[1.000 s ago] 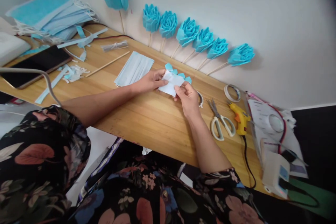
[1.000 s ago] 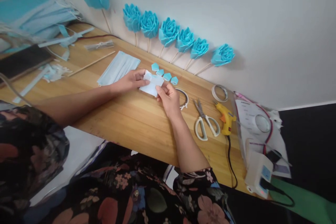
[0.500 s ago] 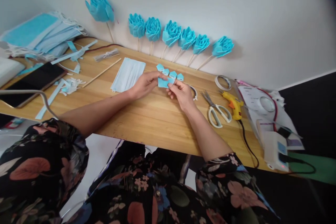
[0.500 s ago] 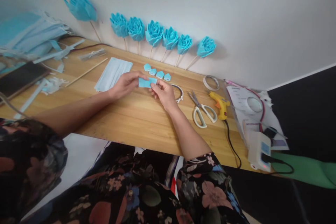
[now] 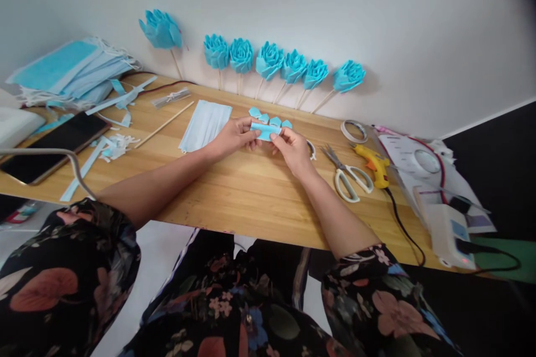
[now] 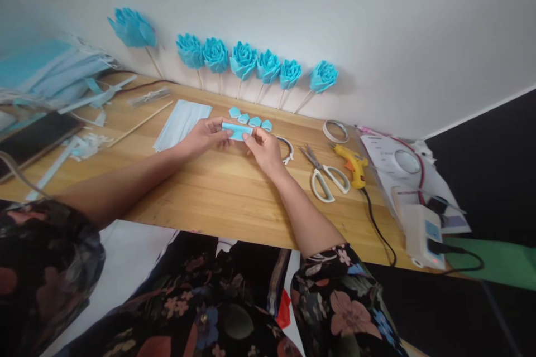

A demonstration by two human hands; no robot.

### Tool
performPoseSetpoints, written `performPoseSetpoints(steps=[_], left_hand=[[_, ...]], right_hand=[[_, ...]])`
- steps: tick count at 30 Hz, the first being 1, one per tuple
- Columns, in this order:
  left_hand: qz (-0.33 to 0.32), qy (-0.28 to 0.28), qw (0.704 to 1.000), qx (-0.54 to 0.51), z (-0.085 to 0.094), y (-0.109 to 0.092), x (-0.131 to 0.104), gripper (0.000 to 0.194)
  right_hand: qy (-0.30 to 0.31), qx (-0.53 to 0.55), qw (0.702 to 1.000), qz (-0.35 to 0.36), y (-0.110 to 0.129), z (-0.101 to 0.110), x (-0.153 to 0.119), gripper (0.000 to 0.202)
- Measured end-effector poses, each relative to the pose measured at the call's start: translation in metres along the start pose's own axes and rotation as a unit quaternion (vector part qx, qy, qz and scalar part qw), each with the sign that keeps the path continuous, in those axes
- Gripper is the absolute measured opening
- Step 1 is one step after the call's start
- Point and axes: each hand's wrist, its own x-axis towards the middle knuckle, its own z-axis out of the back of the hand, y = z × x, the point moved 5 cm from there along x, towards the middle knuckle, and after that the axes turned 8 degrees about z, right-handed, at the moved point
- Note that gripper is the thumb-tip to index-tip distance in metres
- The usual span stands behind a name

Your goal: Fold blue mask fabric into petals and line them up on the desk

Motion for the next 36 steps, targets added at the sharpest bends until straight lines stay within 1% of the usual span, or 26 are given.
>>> performPoseSetpoints(steps=[3,6,9,12,14,16,18,20,21,23,26,28,30,33,36], left_hand=[[-0.011,0.012,0.999,-0.037,0.001,-0.002,-0.001,0.037],[-0.013,0.008,0.998,-0.054,0.003,-0.002,-0.001,0.030],[-0.011,0.006,0.999,-0.048,0.004,-0.003,-0.002,0.025],[-0.024,0.016,0.999,-0.016,0.002,-0.005,-0.003,0.024],[-0.033,0.029,0.999,0.006,0.000,-0.006,-0.003,0.024],[-0.037,0.031,0.999,0.012,0.000,-0.004,-0.003,0.025],[-0.036,0.015,0.999,0.001,0.002,-0.003,-0.002,0.026],[-0.025,-0.009,1.000,0.000,0.004,-0.002,-0.001,0.032],[-0.017,-0.016,1.000,0.012,0.005,-0.002,-0.001,0.036],[-0.002,-0.008,0.998,0.064,0.003,-0.002,0.000,0.041],[0.003,0.004,0.989,0.151,-0.001,-0.004,-0.001,0.037],[0.001,-0.011,0.982,0.187,-0.001,-0.004,-0.002,0.034],[-0.008,-0.026,0.977,0.212,-0.001,-0.005,-0.003,0.034],[-0.043,-0.046,0.969,0.240,-0.001,-0.008,-0.004,0.036],[-0.064,-0.046,0.967,0.243,-0.001,-0.008,-0.005,0.041]], right_hand=[[0.000,0.047,0.999,-0.009,0.001,0.000,0.001,0.036],[-0.005,0.091,0.995,-0.026,0.001,0.001,0.001,0.037],[-0.001,0.144,0.988,-0.049,0.001,0.000,0.000,0.034],[0.017,0.182,0.981,-0.067,0.002,-0.002,-0.001,0.043],[0.027,0.166,0.983,-0.070,0.001,-0.003,-0.001,0.048],[0.028,0.126,0.990,-0.062,-0.001,-0.003,-0.001,0.047],[0.019,0.090,0.995,-0.045,-0.003,-0.002,0.000,0.045],[0.009,0.064,0.998,-0.026,-0.006,-0.002,0.001,0.043],[0.006,0.052,0.998,-0.017,-0.007,-0.001,0.001,0.042],[0.008,0.032,0.999,0.002,-0.008,-0.001,0.001,0.039],[0.007,0.018,1.000,0.021,-0.010,-0.001,0.001,0.036],[0.007,0.009,1.000,0.019,-0.010,0.000,0.000,0.036],[0.015,-0.014,1.000,0.017,-0.008,-0.001,-0.001,0.035],[0.030,-0.054,0.998,0.024,-0.002,-0.002,-0.002,0.033],[0.028,-0.069,0.997,0.030,0.003,-0.002,-0.004,0.035]])
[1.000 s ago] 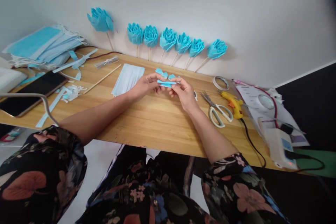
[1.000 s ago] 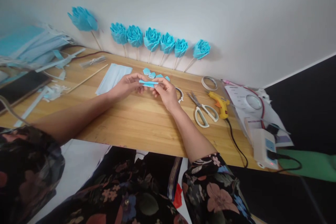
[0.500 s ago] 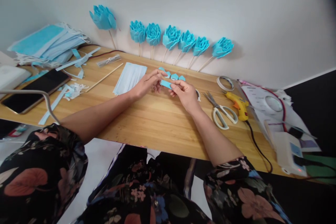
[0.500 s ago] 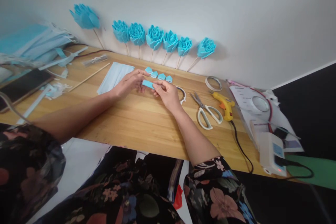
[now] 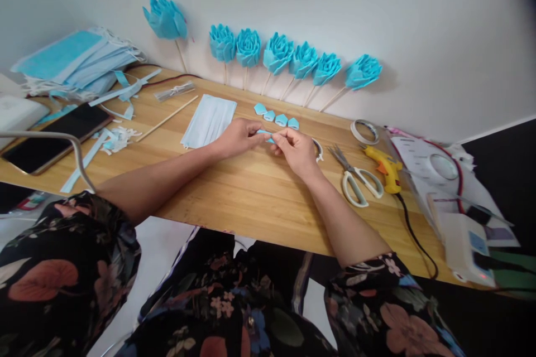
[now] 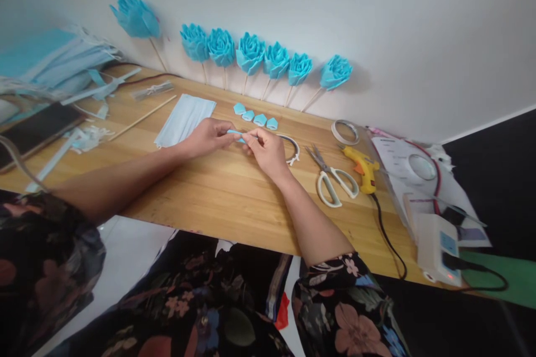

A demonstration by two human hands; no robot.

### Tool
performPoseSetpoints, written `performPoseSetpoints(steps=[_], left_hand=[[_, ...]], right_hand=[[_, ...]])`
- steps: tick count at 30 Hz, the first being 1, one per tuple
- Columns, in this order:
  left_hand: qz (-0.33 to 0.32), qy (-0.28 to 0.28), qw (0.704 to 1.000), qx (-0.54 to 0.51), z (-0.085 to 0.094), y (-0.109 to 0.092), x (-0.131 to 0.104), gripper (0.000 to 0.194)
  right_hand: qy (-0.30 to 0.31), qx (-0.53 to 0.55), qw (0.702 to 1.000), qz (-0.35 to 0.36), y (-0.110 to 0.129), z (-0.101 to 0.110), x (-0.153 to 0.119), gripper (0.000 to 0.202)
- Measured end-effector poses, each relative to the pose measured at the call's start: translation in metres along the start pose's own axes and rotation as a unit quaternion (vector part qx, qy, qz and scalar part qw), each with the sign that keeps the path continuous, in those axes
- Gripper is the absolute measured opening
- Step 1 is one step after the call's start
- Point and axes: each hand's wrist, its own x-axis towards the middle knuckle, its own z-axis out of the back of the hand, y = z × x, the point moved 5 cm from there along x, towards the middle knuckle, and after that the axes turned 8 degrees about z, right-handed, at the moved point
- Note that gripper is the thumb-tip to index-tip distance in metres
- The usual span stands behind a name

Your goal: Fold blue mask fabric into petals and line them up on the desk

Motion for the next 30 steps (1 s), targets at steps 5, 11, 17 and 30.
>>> performPoseSetpoints(steps=[5,11,17,30], left_hand=[[0.031,0.036,0.996,-0.071,-0.002,0.004,0.001,0.044],[0.079,-0.011,0.986,-0.145,0.005,0.006,0.002,0.037],[0.110,0.016,0.982,-0.156,0.002,0.010,0.002,0.040],[0.004,-0.015,0.981,-0.195,0.008,0.014,0.006,0.038]], right_hand=[[0.010,0.016,1.000,0.005,-0.002,0.000,0.001,0.038],[0.005,0.091,0.995,0.027,-0.007,0.004,0.006,0.042],[-0.014,0.087,0.996,0.015,-0.008,0.004,0.005,0.032],[-0.081,0.158,0.979,-0.104,-0.016,0.007,0.003,0.046]])
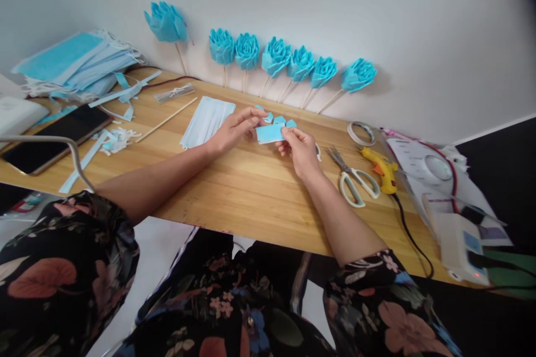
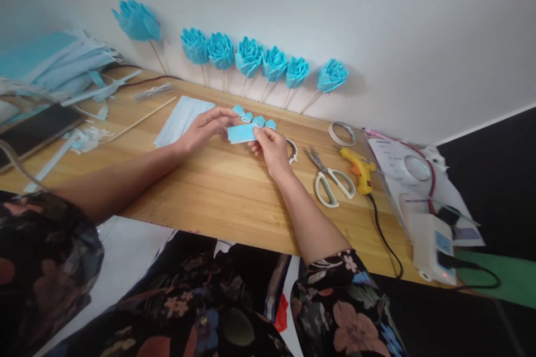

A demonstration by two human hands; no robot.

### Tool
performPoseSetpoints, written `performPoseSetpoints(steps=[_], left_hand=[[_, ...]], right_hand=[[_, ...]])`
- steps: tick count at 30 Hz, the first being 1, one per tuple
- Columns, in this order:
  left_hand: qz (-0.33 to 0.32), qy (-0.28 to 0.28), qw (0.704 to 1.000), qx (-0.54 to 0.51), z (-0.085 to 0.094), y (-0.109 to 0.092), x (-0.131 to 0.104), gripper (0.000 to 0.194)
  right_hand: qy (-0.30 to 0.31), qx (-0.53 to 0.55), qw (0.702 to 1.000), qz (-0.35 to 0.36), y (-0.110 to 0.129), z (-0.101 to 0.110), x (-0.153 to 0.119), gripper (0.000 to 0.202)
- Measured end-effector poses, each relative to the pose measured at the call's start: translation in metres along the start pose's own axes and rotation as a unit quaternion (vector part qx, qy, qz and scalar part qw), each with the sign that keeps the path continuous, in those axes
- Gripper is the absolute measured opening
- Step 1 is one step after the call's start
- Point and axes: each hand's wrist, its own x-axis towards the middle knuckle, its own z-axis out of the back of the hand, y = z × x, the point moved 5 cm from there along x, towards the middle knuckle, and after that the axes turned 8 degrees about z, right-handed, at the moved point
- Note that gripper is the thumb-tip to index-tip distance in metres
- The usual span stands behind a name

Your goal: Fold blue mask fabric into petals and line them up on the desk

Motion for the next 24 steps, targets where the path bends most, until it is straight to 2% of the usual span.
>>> performPoseSetpoints(steps=[3,7,17,24], left_hand=[[-0.021,0.025,0.999,-0.002,-0.0016,-0.0038,-0.0013,0.037],[-0.017,0.045,0.999,-0.014,-0.0028,-0.0051,-0.0021,0.038],[0.004,0.040,0.999,-0.029,-0.0039,-0.0058,-0.0037,0.038],[-0.013,0.046,0.999,-0.021,-0.0046,-0.0031,-0.0024,0.037]], right_hand=[[-0.026,0.026,0.999,-0.025,0.0004,0.0017,0.0006,0.046],[-0.035,0.037,0.997,-0.050,0.0025,0.0017,0.0010,0.044],[-0.031,0.044,0.997,-0.060,0.0037,0.0007,0.0005,0.044],[-0.033,0.042,0.997,-0.064,0.0046,0.0003,-0.0008,0.047]])
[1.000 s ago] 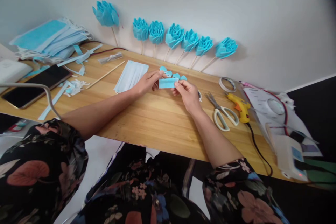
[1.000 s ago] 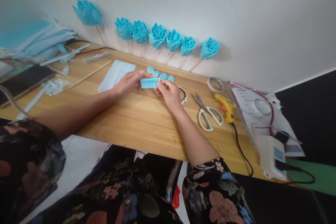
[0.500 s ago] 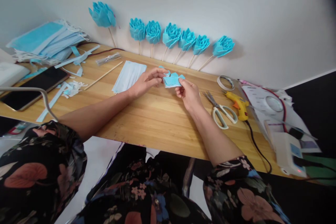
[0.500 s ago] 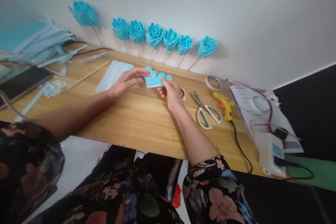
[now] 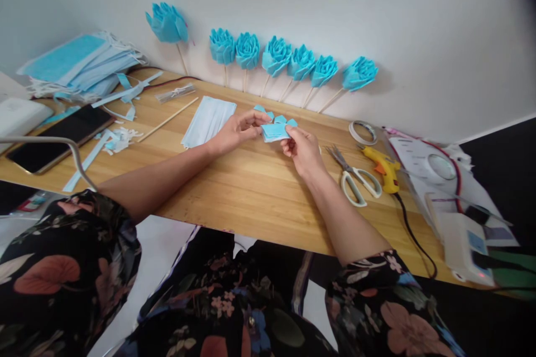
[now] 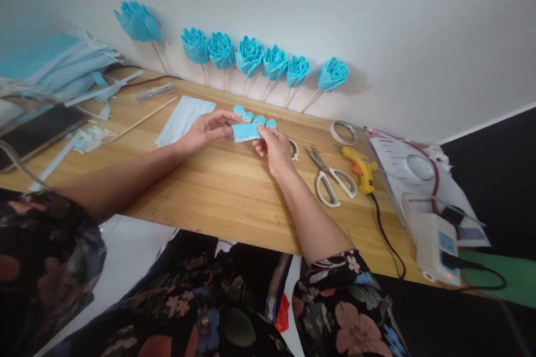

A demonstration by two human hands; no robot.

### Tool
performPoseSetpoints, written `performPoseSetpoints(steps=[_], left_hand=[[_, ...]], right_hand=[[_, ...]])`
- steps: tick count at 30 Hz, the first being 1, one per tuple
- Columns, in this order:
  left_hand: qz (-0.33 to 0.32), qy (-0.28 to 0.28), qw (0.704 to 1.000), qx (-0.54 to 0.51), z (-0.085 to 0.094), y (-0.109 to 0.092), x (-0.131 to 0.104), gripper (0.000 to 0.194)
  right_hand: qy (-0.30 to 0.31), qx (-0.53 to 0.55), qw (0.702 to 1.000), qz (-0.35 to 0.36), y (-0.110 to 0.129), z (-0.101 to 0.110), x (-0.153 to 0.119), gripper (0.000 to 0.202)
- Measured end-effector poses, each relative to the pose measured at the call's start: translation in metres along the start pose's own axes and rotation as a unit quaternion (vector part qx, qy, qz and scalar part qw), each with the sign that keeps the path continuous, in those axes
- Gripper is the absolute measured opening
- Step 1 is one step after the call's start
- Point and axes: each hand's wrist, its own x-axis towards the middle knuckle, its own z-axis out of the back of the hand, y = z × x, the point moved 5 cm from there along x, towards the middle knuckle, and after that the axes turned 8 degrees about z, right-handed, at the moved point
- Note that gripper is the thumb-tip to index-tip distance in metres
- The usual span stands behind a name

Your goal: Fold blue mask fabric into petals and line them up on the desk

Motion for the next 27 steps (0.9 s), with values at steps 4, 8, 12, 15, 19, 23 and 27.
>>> performPoseSetpoints(steps=[4,8,12,15,19,23,27], left_hand=[[0.003,0.004,1.000,0.006,-0.0028,-0.0001,0.0003,0.041],[0.010,-0.015,1.000,0.018,-0.0028,0.0022,0.0026,0.044],[0.044,-0.044,0.998,0.029,0.0003,0.0053,0.0044,0.042],[0.054,-0.055,0.997,0.024,0.0019,0.0044,0.0042,0.036],[0.055,-0.059,0.997,0.010,0.0028,0.0037,0.0038,0.036],[0.063,-0.064,0.996,0.007,0.0044,0.0050,0.0038,0.041],[0.067,-0.071,0.995,0.015,0.0056,0.0050,0.0034,0.042]], right_hand=[[0.007,-0.016,1.000,0.006,-0.0002,-0.0010,-0.0008,0.047],[0.024,-0.028,0.999,0.017,-0.0005,-0.0037,-0.0017,0.051],[0.035,-0.044,0.998,0.011,-0.0014,-0.0058,-0.0017,0.062],[0.036,-0.042,0.998,0.004,-0.0010,-0.0063,-0.0017,0.067],[0.038,-0.033,0.999,-0.001,0.0005,-0.0070,-0.0023,0.068],[0.041,-0.029,0.999,-0.007,0.0005,-0.0073,-0.0026,0.063],[0.040,-0.014,0.999,-0.011,-0.0004,-0.0067,-0.0022,0.055]])
